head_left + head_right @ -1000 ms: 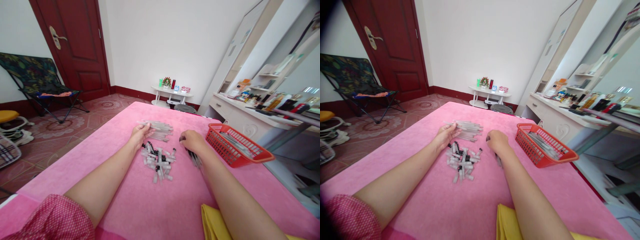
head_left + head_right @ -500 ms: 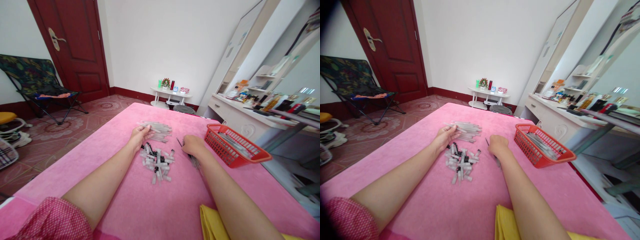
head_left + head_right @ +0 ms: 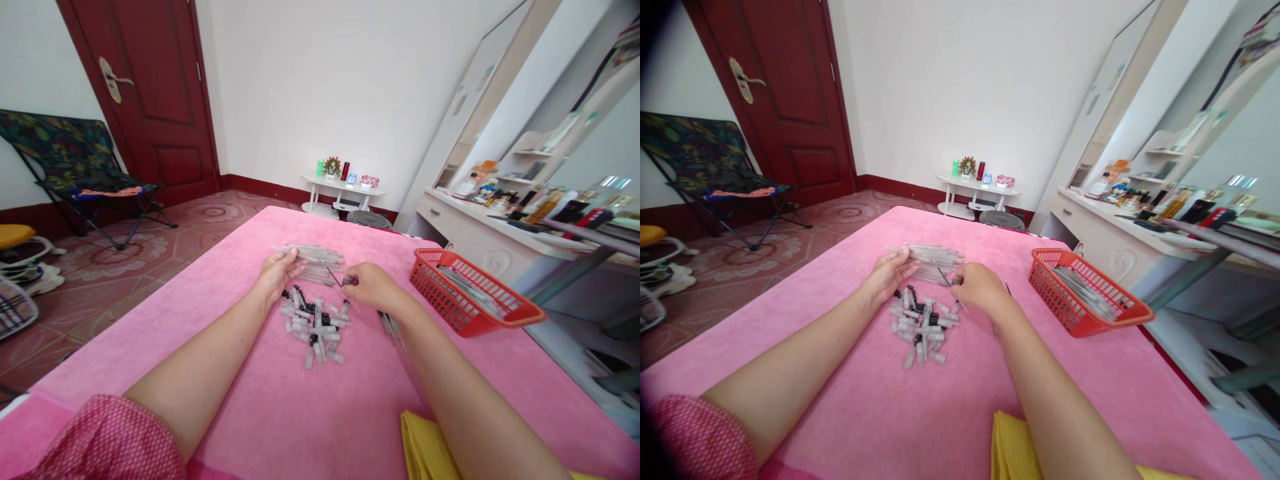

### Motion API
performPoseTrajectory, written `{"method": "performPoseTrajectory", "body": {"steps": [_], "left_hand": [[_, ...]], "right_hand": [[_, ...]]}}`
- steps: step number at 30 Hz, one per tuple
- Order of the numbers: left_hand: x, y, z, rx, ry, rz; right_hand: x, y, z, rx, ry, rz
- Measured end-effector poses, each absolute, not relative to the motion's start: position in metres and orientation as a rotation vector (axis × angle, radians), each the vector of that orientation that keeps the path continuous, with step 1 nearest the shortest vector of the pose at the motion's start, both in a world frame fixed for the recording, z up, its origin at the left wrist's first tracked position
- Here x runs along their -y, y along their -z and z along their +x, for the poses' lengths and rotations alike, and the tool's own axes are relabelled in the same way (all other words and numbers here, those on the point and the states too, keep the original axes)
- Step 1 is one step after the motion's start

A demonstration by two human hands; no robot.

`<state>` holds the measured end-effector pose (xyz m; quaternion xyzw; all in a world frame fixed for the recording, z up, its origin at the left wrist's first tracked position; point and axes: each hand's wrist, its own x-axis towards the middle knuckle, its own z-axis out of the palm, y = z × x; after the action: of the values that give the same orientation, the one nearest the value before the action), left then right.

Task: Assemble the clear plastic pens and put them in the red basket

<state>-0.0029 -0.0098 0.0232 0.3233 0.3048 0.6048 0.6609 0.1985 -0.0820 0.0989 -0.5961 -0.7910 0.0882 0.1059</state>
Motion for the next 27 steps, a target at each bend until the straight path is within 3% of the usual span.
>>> {"method": "performPoseTrajectory", "body": {"steps": [12,19,27], "left_hand": [[0.016,-0.027,-0.001,-0.722,-1.286,0.888],[0.019,-0.031,0.0,-0.711,-1.286,0.897],[0.023,-0.034,0.005,-0.673,-1.251,0.855]], "right_hand": [[0.084,-0.1,0.197,2.369,-0.259,-1.802],[0.086,-0.116,0.203,2.267,-0.051,-1.873],[0.088,-0.111,0.19,2.18,-0.071,-1.713]]}}
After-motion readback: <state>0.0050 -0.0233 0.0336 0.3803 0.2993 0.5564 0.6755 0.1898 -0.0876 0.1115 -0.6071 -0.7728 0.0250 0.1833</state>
